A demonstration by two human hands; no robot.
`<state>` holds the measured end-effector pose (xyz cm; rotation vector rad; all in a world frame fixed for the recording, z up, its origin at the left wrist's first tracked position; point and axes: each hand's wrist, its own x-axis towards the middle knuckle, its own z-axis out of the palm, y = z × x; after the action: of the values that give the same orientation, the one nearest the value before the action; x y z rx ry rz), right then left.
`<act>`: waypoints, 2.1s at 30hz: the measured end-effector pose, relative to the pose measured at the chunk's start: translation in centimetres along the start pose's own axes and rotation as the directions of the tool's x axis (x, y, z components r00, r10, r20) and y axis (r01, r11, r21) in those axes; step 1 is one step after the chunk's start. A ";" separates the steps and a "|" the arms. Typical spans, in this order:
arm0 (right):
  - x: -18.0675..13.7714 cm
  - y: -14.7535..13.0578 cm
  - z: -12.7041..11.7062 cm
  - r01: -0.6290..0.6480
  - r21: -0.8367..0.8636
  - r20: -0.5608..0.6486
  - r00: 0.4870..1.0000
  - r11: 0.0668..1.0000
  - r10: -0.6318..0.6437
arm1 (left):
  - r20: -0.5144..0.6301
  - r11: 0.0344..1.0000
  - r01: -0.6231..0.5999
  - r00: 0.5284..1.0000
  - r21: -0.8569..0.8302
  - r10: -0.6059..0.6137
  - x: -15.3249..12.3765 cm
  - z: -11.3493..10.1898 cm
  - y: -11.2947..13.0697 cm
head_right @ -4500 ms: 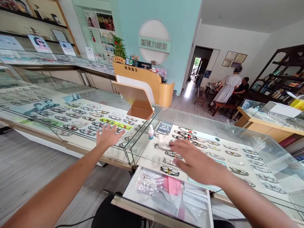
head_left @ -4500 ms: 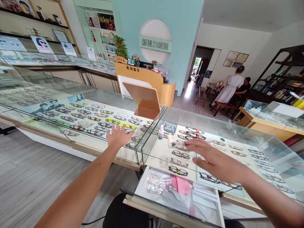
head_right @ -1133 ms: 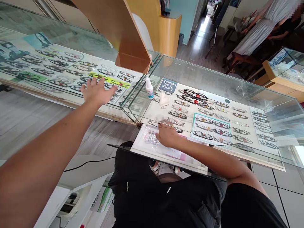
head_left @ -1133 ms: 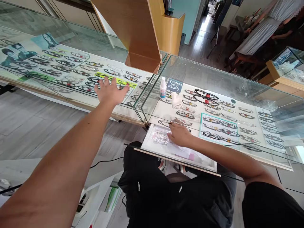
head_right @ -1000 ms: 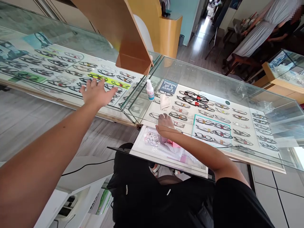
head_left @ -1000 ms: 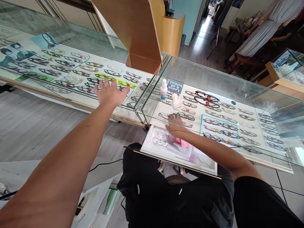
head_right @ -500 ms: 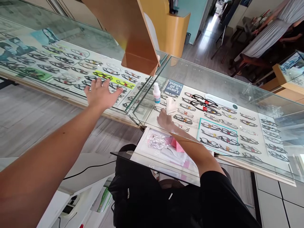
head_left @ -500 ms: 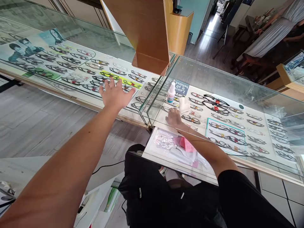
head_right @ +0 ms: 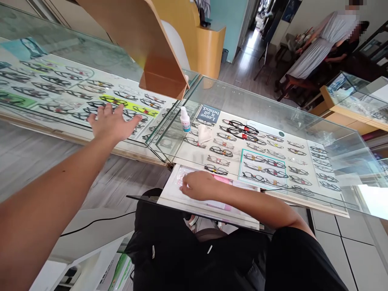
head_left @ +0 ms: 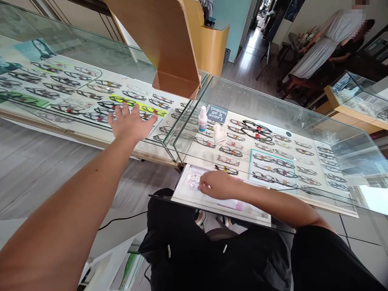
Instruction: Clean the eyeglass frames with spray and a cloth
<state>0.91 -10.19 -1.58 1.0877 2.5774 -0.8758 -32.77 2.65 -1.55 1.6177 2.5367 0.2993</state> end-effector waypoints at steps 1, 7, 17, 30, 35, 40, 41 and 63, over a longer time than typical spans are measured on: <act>-1.8 -0.6 -1.0 0.024 0.024 0.021 0.999 0.999 -0.025 | 0.007 1.000 -0.002 1.000 0.001 0.002 0.0 0.0 0.0; -7.8 3.4 -9.9 -0.221 -0.139 -0.554 0.825 0.965 0.109 | 0.012 1.000 -0.009 1.000 -0.002 0.009 0.2 0.0 0.2; -5.6 16.5 -12.8 -0.581 -0.124 -0.617 0.680 0.804 0.396 | 0.008 1.000 -0.007 1.000 -0.029 0.007 0.3 0.1 0.1; -5.0 15.8 -12.8 -0.544 -0.133 -0.745 0.606 0.828 0.278 | 0.012 1.000 0.002 1.000 -0.022 -0.002 0.1 0.1 0.2; -9.0 9.7 -12.6 -0.345 -0.157 -0.790 0.606 0.925 0.092 | 0.014 1.000 0.008 1.000 -0.016 -0.008 0.1 0.1 0.1; -12.1 1.9 -10.9 -0.035 -0.098 -0.605 0.796 0.995 -0.031 | 0.023 0.999 0.008 1.000 -0.032 -0.007 0.1 -0.1 0.1; -12.2 0.8 -10.2 0.017 -0.074 -0.540 0.840 0.997 -0.055 | 0.026 0.999 0.009 1.000 -0.032 -0.009 0.1 -0.1 0.1; 10.6 6.7 4.5 -0.269 -0.218 -0.310 0.931 0.938 0.194 | 0.015 1.000 0.025 1.000 -0.011 -0.025 -0.5 -0.3 0.4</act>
<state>-2.05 -3.03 -12.46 1.4904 2.6071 -0.3354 -32.28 2.37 -1.17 1.5777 2.5377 0.2969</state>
